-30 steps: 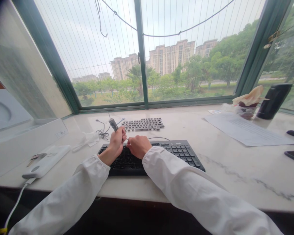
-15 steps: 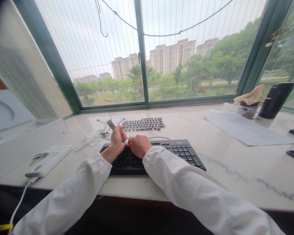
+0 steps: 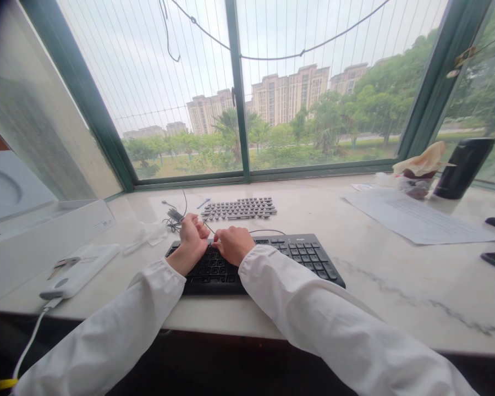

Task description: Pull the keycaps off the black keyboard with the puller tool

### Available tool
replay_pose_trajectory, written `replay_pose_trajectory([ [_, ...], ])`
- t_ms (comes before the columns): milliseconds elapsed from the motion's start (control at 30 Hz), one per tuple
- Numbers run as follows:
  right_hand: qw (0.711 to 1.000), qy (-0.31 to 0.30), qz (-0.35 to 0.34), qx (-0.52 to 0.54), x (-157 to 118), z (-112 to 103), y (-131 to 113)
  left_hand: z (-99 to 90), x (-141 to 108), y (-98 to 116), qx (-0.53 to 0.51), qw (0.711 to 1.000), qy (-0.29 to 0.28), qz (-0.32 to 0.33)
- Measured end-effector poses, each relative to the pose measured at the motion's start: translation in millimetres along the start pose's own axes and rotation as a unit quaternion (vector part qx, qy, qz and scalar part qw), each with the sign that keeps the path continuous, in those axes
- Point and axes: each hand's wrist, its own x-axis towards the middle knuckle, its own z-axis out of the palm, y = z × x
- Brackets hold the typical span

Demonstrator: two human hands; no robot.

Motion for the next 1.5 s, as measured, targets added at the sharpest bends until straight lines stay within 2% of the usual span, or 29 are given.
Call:
replay_pose_trajectory([
  [200,1.000,0.012,0.006,0.003,0.2,0.7,0.9,3.3,-5.4,-0.2,0.020,0.999,0.005,0.031],
  [400,0.999,0.006,0.014,0.028,0.3,3.8,2.3,1.3,-1.5,-5.3,0.050,0.998,-0.008,0.027],
  [700,1.000,0.009,0.014,0.023,-0.2,3.7,0.8,1.1,6.8,-7.2,0.136,0.985,-0.100,-0.021],
  [833,1.000,0.012,0.011,0.019,-0.8,3.7,0.1,3.1,2.9,-5.1,0.115,0.986,-0.118,-0.030],
  [1033,0.999,0.014,0.023,0.018,-0.7,4.7,-0.5,2.1,4.4,2.8,0.031,0.994,-0.081,-0.071],
  [1267,0.999,-0.006,0.041,0.014,-1.1,3.0,-0.4,1.1,0.0,-1.2,0.034,0.995,-0.090,-0.021],
  [1500,0.999,0.003,0.035,0.017,-0.5,4.7,0.9,1.9,-4.3,-2.9,0.056,0.992,-0.112,-0.007],
])
